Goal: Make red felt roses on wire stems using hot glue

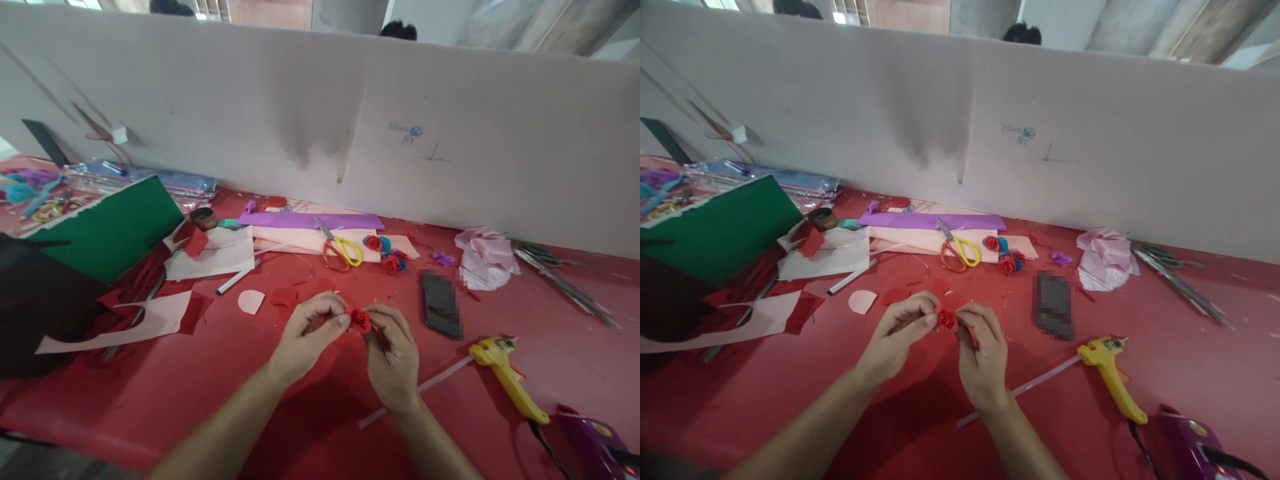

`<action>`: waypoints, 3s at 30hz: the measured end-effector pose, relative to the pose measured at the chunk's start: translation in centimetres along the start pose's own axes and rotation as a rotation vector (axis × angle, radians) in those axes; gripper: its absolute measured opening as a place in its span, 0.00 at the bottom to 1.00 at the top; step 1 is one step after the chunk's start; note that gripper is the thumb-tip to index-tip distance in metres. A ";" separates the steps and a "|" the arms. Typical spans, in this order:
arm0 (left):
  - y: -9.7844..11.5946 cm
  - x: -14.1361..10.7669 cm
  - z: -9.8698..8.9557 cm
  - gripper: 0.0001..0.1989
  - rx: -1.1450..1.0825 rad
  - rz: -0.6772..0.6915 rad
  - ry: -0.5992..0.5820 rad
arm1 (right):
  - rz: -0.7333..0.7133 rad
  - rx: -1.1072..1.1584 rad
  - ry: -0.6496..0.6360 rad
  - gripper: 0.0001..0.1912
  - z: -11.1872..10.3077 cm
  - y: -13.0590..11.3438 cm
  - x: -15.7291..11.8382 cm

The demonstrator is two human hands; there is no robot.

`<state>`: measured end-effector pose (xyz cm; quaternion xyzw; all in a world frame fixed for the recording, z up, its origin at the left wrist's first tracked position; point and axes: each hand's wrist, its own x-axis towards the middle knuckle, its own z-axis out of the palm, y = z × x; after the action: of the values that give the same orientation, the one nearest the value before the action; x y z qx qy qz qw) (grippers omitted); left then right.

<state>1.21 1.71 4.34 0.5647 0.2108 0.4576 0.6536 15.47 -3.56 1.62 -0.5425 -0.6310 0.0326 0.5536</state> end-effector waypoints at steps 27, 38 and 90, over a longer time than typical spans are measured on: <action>-3.1 0.2 1.4 0.06 -0.340 -0.260 0.126 | 0.296 0.213 0.074 0.02 0.4 -1.4 0.0; -3.6 0.9 1.0 0.12 -0.407 -0.210 0.248 | 0.591 0.441 0.239 0.16 0.9 1.5 -0.2; -3.6 1.1 1.0 0.09 -0.064 -0.106 0.240 | 0.662 0.838 0.147 0.07 0.5 0.7 0.3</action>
<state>3.88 2.30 1.52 0.4728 0.3022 0.4934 0.6646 15.59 -2.80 1.18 -0.4460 -0.3187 0.4161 0.7255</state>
